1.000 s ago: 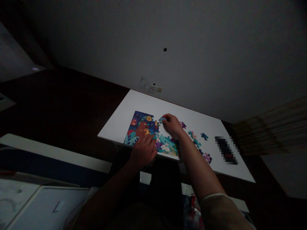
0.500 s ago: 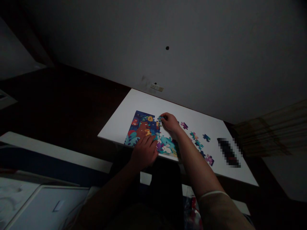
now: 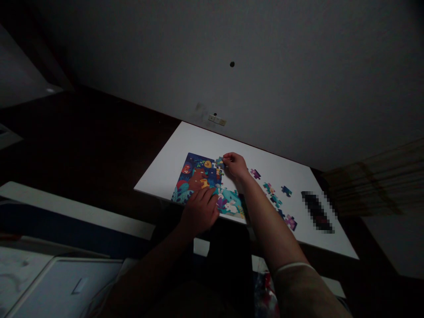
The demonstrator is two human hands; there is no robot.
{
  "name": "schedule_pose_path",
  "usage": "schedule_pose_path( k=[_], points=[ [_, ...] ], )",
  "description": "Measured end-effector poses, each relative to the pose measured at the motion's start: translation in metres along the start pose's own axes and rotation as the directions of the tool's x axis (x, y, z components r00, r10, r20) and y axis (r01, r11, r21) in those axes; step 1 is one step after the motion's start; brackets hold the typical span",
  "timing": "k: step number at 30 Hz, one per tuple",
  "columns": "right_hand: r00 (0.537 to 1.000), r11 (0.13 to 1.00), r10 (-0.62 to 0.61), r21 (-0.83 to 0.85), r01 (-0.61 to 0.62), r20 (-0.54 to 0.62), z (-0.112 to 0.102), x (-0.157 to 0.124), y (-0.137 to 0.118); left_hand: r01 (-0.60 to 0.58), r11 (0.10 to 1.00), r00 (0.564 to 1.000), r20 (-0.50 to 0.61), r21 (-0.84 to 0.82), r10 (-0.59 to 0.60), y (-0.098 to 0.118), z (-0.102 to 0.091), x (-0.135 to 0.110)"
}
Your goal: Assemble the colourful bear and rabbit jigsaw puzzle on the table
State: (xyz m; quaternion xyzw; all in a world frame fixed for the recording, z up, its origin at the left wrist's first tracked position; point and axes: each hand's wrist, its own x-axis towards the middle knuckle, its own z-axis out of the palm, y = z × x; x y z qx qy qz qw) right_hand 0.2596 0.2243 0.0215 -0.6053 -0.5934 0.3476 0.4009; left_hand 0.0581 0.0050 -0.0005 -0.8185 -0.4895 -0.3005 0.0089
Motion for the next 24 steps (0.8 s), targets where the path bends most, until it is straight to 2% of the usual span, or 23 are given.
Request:
schedule_pose_path(
  k=[3,7,24],
  points=[
    [0.999,1.0,-0.005,-0.018,0.006,0.035,0.008,0.0,0.0,-0.005,1.0,1.0,-0.001,-0.001,0.005,-0.001,0.001,-0.001],
    [0.995,0.987,-0.072,-0.137,0.081,0.07,0.014,-0.003,0.0,-0.014,1.0,1.0,-0.012,0.002,0.014,-0.001,0.002,-0.001],
    [0.976,0.931,-0.172,-0.301,0.205,0.133,0.004,-0.013,-0.009,-0.002,1.0,1.0,0.014,-0.004,0.002,0.0,0.002,-0.001]
  ],
)
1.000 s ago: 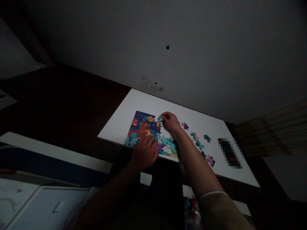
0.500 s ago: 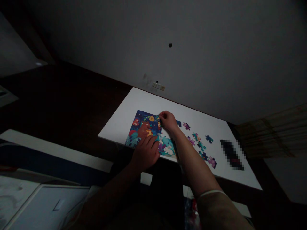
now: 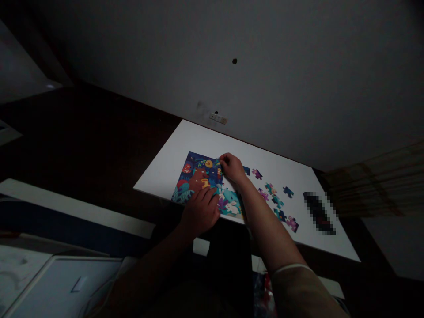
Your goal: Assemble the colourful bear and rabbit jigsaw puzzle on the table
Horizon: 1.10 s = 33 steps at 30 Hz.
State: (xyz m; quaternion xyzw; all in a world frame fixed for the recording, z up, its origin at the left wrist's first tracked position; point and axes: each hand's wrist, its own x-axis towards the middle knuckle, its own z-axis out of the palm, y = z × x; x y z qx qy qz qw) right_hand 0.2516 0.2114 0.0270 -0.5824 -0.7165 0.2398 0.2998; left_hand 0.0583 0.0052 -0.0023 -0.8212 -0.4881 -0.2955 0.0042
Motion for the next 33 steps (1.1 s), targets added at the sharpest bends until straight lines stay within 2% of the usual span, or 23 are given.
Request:
schedule_pose_path(
  k=[9,19,28,33],
  points=[
    [0.999,0.997,-0.019,-0.069,0.015,-0.045,-0.0011,-0.0005,-0.0019,-0.013,1.0,1.0,-0.02,-0.002,0.013,-0.0004,0.0003,0.0003],
    [0.999,0.994,-0.034,-0.107,0.036,0.016,-0.0046,0.0004,0.0,0.013,1.0,1.0,0.022,-0.012,-0.012,0.0006,-0.0014,0.0009],
    [0.996,0.992,-0.071,-0.102,0.077,0.06,-0.0064,-0.0087,-0.0009,-0.014,1.0,1.0,-0.028,0.017,0.014,-0.0003,0.0017,-0.0003],
    [0.995,0.991,-0.057,-0.12,0.067,0.083,-0.0057,-0.0032,-0.0037,-0.018,1.0,0.998,-0.052,0.008,0.019,-0.0003,0.0023,-0.0001]
  ],
)
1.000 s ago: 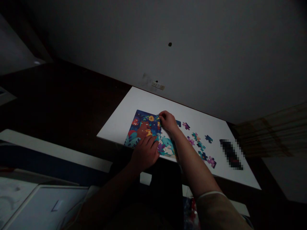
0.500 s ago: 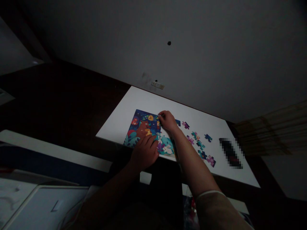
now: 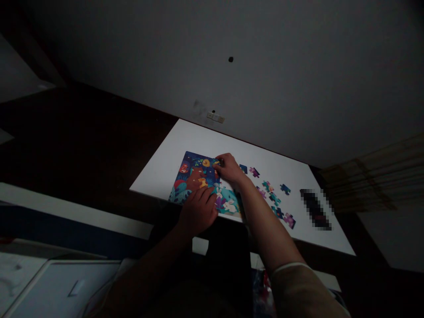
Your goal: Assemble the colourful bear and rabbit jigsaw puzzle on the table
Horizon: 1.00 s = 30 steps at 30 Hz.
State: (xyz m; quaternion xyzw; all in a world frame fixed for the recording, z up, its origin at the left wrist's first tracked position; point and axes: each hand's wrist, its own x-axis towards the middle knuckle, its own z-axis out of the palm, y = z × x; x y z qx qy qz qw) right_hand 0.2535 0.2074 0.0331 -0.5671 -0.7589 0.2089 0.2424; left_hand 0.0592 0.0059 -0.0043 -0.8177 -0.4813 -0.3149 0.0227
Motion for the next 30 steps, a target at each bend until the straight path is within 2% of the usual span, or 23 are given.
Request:
schedule_pose_path(
  k=[5,8,12,16,21,30],
  points=[
    [0.998,0.984,0.064,0.168,-0.06,-0.02,0.003,0.005,0.001,-0.012,1.0,1.0,-0.008,-0.006,0.012,-0.001,0.0,0.0],
    [0.985,0.957,0.147,0.265,-0.119,-0.089,-0.001,0.001,0.011,-0.018,1.0,1.0,-0.011,-0.002,0.018,-0.003,0.0,0.0],
    [0.98,0.98,0.163,0.135,-0.148,-0.11,-0.016,-0.012,0.022,-0.027,1.0,1.0,-0.005,0.007,0.027,-0.004,0.0,0.0],
    [0.986,0.989,0.149,0.012,-0.149,-0.08,-0.025,-0.021,0.018,-0.008,1.0,1.0,0.016,0.021,0.007,-0.004,0.0,0.001],
    [0.99,0.989,0.137,-0.053,-0.14,-0.045,-0.025,-0.02,0.009,-0.002,1.0,0.999,0.036,0.03,0.001,-0.002,-0.002,0.003],
    [0.998,0.992,0.058,-0.11,-0.059,-0.015,-0.021,-0.017,0.007,0.027,0.998,0.998,0.048,0.053,-0.03,-0.003,-0.001,0.004]
  ],
)
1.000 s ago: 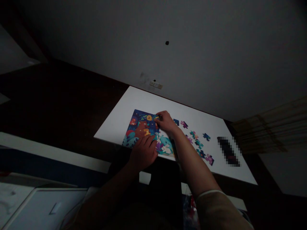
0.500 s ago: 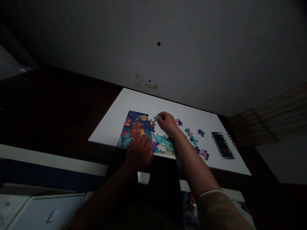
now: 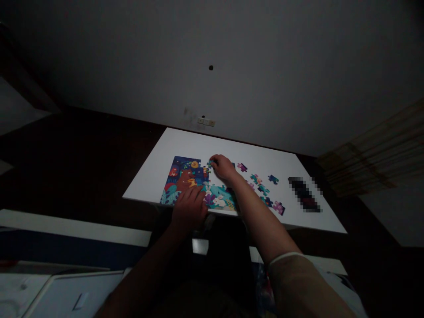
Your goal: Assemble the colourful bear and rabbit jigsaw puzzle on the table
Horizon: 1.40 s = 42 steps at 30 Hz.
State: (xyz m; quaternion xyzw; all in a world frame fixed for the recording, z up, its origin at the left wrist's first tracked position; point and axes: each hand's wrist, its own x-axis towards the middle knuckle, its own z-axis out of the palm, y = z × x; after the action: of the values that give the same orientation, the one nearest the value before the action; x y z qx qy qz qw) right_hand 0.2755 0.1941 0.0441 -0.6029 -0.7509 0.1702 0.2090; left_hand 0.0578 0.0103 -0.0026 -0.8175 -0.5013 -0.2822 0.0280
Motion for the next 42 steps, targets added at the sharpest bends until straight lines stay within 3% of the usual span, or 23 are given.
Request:
schedule_pose_path(
  k=[6,11,13,16,18,21,24,28,33,42],
  points=[
    [0.992,0.994,-0.061,0.083,0.07,-0.109,-0.004,-0.02,-0.005,-0.008,1.0,1.0,0.008,0.019,0.007,-0.001,-0.002,0.001],
    [0.956,0.961,-0.112,0.217,0.174,-0.27,-0.011,-0.084,0.001,0.005,1.0,1.0,0.021,0.02,-0.005,-0.002,-0.001,0.002],
    [0.937,0.956,-0.072,0.244,0.163,-0.343,-0.017,-0.118,0.013,0.005,1.0,1.0,0.019,0.026,-0.005,-0.003,0.001,0.002],
    [0.892,0.96,0.079,0.275,0.053,-0.445,-0.036,-0.164,0.047,0.0,0.999,1.0,0.019,0.045,-0.001,-0.005,0.001,0.002],
    [0.838,0.955,0.219,0.288,-0.077,-0.501,-0.055,-0.188,0.075,0.004,0.999,1.0,0.027,0.047,-0.006,-0.006,0.001,0.002],
    [0.718,0.895,0.446,0.28,-0.348,-0.535,-0.085,-0.212,0.117,0.031,0.999,0.998,0.05,0.031,-0.032,-0.006,-0.001,0.003],
    [0.668,0.834,0.542,0.227,-0.503,-0.51,-0.103,-0.225,0.145,0.056,0.998,0.997,0.059,0.034,-0.058,-0.005,-0.003,0.004],
    [0.699,0.844,0.517,0.159,-0.511,-0.494,-0.103,-0.228,0.158,0.05,0.998,0.998,0.031,0.05,-0.051,-0.005,-0.005,0.005],
    [0.745,0.881,0.448,0.105,-0.461,-0.494,-0.095,-0.227,0.163,0.055,0.994,0.995,0.081,0.096,-0.063,-0.004,-0.006,0.006],
    [0.756,0.891,0.425,0.08,-0.447,-0.498,-0.093,-0.231,0.165,0.041,0.989,0.996,0.071,0.143,-0.052,-0.002,-0.007,0.008]
  ],
)
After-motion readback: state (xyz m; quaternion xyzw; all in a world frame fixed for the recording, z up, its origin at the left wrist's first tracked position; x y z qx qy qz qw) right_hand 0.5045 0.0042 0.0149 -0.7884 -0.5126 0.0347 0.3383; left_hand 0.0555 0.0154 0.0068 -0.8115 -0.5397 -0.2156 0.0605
